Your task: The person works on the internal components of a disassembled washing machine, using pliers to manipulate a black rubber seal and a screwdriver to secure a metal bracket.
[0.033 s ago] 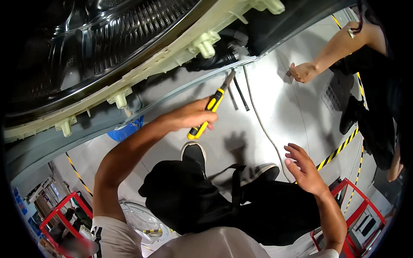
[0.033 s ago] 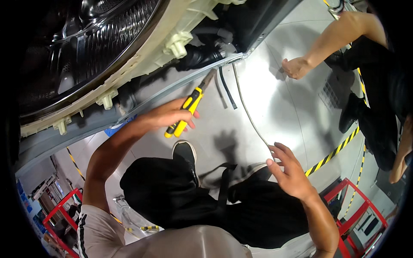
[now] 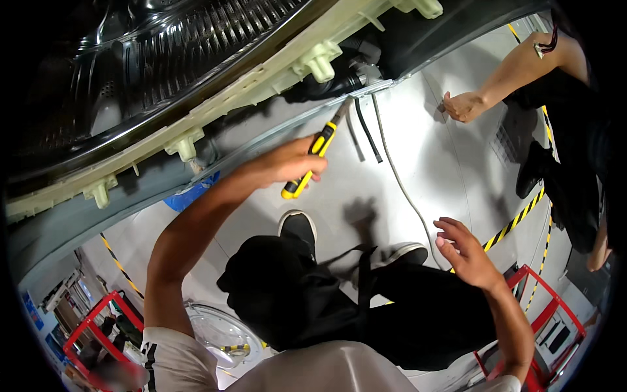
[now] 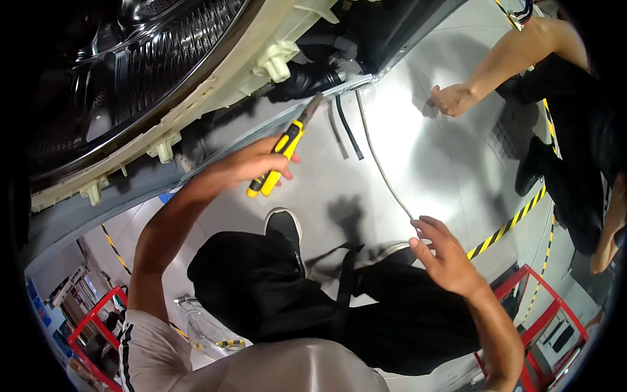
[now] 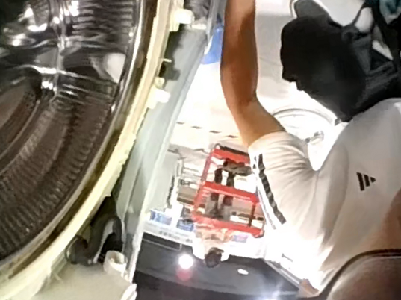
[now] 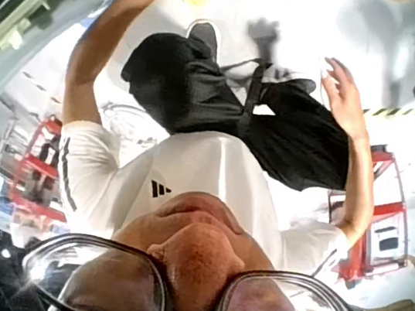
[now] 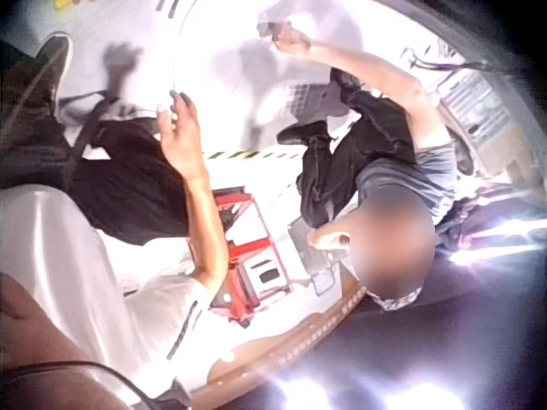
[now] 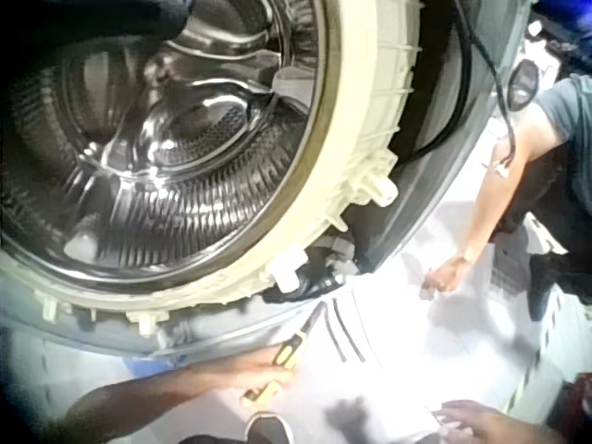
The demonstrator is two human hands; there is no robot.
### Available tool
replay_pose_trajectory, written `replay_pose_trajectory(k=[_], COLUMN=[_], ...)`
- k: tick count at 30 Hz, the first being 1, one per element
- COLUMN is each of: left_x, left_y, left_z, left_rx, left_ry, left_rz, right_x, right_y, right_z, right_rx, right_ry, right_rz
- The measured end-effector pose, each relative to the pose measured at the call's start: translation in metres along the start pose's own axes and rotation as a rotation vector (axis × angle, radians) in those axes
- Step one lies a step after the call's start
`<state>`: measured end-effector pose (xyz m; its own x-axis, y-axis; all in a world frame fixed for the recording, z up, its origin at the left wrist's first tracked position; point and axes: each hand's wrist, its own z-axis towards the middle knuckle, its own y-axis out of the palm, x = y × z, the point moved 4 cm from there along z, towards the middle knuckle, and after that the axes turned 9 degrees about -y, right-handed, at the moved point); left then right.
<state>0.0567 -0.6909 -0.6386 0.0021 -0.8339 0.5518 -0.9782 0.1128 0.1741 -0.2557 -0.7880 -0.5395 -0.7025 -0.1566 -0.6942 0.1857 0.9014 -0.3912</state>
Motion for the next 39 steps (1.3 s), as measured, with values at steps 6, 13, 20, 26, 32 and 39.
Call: replay_pose_trajectory(k=[6, 13, 20, 26, 32, 39], left_x=[0.011, 0.015, 0.027, 0.034, 0.045, 0.033], left_y=[-0.047, -0.060, -0.077, -0.077, -0.062, -0.063], left_z=[0.011, 0.035, 0.038, 0.039, 0.034, 0.047], left_rx=[0.181, 0.269, 0.425, 0.523, 0.509, 0.511], left_ry=[0.076, 0.202, 0.159, 0.085, -0.022, 0.112], left_rz=[0.331, 0.458, 0.706, 0.833, 0.912, 0.839], right_x=[-0.048, -0.074, -0.095, -0.090, -0.077, -0.078], right_y=[0.018, 0.034, 0.020, 0.032, 0.046, 0.060], right_z=[0.048, 0.070, 0.125, 0.177, 0.218, 0.256], right_rx=[-0.052, -0.184, -0.246, -0.304, -0.087, 0.066], right_ry=[-0.121, -0.181, -0.084, -0.223, -0.581, -0.740], right_rz=[-0.166, -0.344, -0.434, -0.518, -0.620, -0.688])
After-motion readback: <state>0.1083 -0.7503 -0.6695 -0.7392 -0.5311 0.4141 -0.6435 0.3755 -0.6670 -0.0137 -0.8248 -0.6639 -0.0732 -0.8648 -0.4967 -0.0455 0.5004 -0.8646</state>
